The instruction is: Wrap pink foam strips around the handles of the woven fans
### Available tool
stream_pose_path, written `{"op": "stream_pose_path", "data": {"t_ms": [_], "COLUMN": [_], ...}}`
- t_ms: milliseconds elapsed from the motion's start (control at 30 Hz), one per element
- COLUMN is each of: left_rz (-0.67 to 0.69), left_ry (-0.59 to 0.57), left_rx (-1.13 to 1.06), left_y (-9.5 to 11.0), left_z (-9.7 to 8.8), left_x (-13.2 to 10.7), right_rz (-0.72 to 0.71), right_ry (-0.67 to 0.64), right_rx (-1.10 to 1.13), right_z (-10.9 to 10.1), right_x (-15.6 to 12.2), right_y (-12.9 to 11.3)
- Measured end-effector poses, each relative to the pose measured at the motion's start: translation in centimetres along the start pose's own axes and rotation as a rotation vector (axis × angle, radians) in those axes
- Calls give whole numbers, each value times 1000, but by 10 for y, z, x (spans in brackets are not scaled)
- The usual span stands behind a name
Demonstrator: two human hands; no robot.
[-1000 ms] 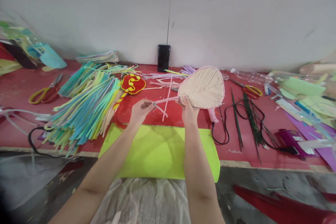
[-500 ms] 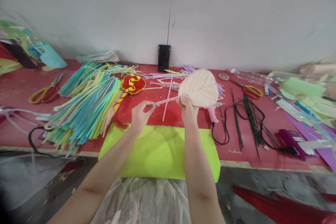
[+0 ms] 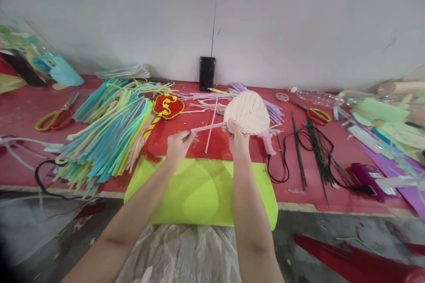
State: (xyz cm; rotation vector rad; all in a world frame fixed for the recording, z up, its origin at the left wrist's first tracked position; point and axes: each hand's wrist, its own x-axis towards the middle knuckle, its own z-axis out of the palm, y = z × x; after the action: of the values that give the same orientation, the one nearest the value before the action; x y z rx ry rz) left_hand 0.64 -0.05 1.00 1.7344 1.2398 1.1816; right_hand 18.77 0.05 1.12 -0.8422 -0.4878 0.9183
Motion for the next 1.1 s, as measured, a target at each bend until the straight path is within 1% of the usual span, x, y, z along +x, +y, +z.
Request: {"op": "stream_pose_path", "data": {"t_ms": [67, 133, 300, 400, 500, 600, 700, 800, 900, 967, 1100], "left_rz": [-139, -257, -439, -540, -656, -761, -839, -874, -861, -826, -705], "left_ry": [-92, -157, -292, -326, -316, -310, -293, -280, -278, -265, -242], "left_rx": [-303, -539, -883, -972, -1022, -1093, -1114, -1114, -1113, -1078, -996], "left_y": [-1, -2, -4, -2, 1, 2, 3, 2, 0, 0, 3], "left_z": [3, 4, 1, -2, -5, -7, -9, -10, -9, -10, -10], "left_x": [3, 6, 9, 8, 9, 11, 12, 12, 12, 11, 9], "right_rz": [-14, -25, -47, -53, -61, -64, -70, -76, -72, -66, -59], "right_ry": [0, 4, 35, 58, 71, 50, 8, -15, -32, -35, -37], "right_rx": [-6, -22, -36, -47, -62, -65, -59, -71, -85, -93, -87], "right_z": [0, 0, 1, 0, -1, -1, -1, -1, 0, 1, 2], "right_x": [0, -1, -1, 1, 1, 1, 0, -2, -4, -6, -7], "right_y": [0, 1, 2, 2, 1, 0, 0, -1, -3, -4, -7]}}
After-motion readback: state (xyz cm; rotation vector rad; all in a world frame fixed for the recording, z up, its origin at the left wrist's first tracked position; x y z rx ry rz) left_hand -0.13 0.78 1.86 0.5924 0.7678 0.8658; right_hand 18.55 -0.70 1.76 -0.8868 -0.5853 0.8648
